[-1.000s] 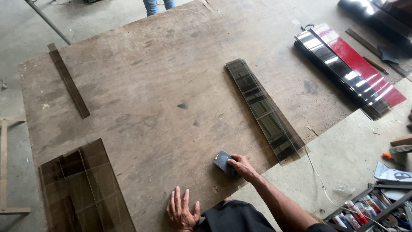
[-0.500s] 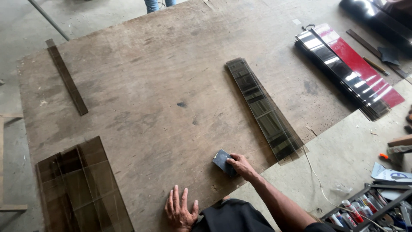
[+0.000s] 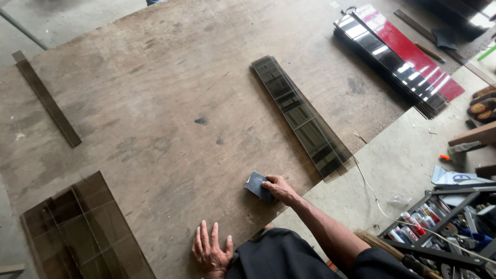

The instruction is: Sanding the edges of glass panels using a sanding block to smooth them

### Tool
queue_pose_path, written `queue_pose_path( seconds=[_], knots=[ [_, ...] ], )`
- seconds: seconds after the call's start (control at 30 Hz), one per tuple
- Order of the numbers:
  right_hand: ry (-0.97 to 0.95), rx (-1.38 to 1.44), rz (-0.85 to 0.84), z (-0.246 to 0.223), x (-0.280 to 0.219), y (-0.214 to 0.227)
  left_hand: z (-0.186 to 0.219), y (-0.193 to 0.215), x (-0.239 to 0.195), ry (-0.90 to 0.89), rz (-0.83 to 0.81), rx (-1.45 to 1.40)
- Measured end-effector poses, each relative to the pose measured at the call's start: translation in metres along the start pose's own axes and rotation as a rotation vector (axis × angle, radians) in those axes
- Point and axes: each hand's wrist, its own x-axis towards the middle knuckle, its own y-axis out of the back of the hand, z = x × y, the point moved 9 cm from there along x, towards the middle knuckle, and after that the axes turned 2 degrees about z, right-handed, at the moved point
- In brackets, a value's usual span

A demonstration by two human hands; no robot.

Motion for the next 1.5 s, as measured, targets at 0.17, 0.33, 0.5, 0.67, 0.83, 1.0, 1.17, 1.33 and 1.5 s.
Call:
queue_pose_path(
  seconds=[0.17,0.33,0.5,0.67,0.83,1.0,1.17,1.33,1.5],
  knots=[
    [0.010,-0.164,0.025,0.007,0.007,0.005,0.000,0.001,0.000,0.009,-0.005,-0.003],
    [0.014,-0.138,0.011,0.012,0.008,0.005,0.002,0.003,0.001,0.002,-0.014,0.002],
    [0.012,-0.114,0.022,0.008,0.006,0.005,0.003,0.004,0.004,0.010,-0.035,-0.001],
    [-0.004,-0.073,-0.009,0.000,0.000,0.002,0.004,0.006,0.006,0.008,-0.045,0.000],
    [-0.013,-0.069,0.000,0.004,0.002,0.002,0.002,0.003,0.003,-0.004,-0.035,0.002],
    [-0.048,-0.019,-0.011,0.001,-0.002,0.001,0.003,0.003,0.003,0.000,-0.034,-0.001],
    [-0.011,-0.065,-0.005,0.007,0.005,0.003,0.003,0.003,0.004,-0.003,-0.031,0.008],
    [-0.003,-0.076,-0.012,0.003,0.002,0.002,0.001,0.000,0.002,0.002,-0.050,-0.005],
    [0.019,-0.162,0.001,0.003,0.004,0.005,0.004,0.006,0.005,-0.005,-0.029,0.005]
  ],
)
